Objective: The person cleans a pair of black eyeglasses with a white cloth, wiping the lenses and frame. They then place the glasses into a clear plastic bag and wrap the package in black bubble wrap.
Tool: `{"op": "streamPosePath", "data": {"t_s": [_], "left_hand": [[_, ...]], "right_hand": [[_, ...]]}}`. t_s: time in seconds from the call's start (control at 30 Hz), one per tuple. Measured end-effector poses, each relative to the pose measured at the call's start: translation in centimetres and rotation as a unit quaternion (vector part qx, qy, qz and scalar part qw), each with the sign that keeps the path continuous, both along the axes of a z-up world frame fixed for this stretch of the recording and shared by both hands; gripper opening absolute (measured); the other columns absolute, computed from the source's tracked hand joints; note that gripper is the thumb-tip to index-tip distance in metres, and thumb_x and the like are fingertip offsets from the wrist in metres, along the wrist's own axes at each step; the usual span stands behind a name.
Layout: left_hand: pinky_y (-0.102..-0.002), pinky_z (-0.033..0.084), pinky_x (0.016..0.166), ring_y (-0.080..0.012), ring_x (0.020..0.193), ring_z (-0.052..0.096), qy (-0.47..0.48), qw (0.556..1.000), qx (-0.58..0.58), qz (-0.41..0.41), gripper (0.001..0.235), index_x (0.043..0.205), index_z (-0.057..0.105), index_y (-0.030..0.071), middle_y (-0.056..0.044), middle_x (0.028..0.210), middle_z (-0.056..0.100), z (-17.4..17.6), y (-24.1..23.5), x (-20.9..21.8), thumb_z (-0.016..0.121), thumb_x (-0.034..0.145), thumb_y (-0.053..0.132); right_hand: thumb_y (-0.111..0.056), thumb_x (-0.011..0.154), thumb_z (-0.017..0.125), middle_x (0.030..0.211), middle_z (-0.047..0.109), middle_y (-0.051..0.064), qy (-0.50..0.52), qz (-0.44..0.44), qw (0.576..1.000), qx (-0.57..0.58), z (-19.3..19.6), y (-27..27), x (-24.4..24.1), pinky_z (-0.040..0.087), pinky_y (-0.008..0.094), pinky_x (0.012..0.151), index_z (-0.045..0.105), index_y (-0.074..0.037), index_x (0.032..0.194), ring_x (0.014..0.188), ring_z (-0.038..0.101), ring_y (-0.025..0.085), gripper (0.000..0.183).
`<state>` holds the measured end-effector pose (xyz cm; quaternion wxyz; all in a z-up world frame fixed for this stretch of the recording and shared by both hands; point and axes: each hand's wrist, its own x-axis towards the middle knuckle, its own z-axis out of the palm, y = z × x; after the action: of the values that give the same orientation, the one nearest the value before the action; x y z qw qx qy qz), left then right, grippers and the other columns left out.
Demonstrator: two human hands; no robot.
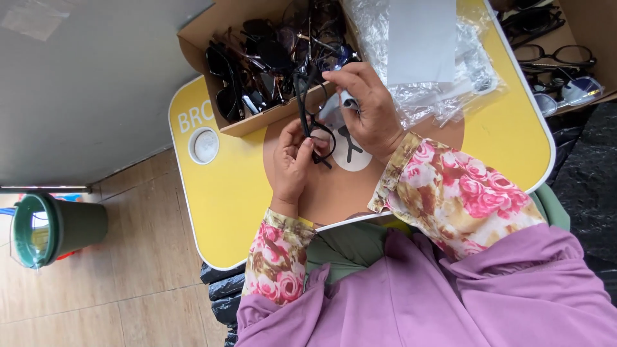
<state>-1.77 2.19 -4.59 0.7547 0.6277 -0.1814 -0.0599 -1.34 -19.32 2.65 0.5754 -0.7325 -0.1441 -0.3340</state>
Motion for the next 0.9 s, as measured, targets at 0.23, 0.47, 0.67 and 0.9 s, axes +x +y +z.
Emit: {"op": "streamPosePath", "data": {"t_s": [0.23,0.47,0.67,0.9], "left_hand": [[-0.027,0.058,0.066,-0.0192,0.074,0.071,-0.014,0.998,0.064,0.005,0.032,0.127,0.061,-0.007,-0.018,0.088,0.071,0.9,-0.1,0.4,0.058,0.103,0.014],[-0.021,0.052,0.063,-0.0112,0.067,0.064,0.019,0.999,0.044,0.008,0.031,0.119,0.063,-0.001,-0.014,0.077,0.07,0.3,0.3,0.6,0.054,0.106,0.025],[-0.024,0.061,0.079,-0.0185,0.112,0.069,0.015,1.0,-0.002,0.017,0.041,0.11,0.059,0.002,-0.02,0.135,0.065,1.5,-0.1,0.7,0.047,0.108,0.041],[-0.028,0.062,0.077,-0.0231,0.101,0.072,0.009,1.0,-0.03,-0.002,0.024,0.111,0.058,-0.002,-0.026,0.14,0.06,1.0,-0.1,1.2,0.052,0.109,0.022]], "right_hand": [[-0.013,0.097,0.068,0.123,0.052,0.008,-0.082,-0.061,0.96,-0.259,-1.3,-0.7,0.3,0.059,0.036,0.087,0.073,-0.018,0.129,0.093,0.069,0.022,0.032],[-0.034,0.093,0.073,0.128,0.055,0.003,-0.089,-0.055,0.921,-0.375,-3.0,-0.1,0.8,0.052,0.034,0.08,0.065,-0.018,0.127,0.095,0.063,0.021,0.038],[-0.039,0.096,0.07,0.121,0.055,0.001,-0.065,-0.031,0.932,-0.355,-1.7,-0.4,0.2,0.052,0.034,0.081,0.064,-0.018,0.119,0.093,0.061,0.019,0.031],[-0.026,0.103,0.066,0.11,0.06,0.002,-0.105,-0.054,0.952,-0.284,-0.9,-0.6,0.5,0.055,0.034,0.078,0.069,-0.015,0.114,0.09,0.066,0.022,0.016]]}}
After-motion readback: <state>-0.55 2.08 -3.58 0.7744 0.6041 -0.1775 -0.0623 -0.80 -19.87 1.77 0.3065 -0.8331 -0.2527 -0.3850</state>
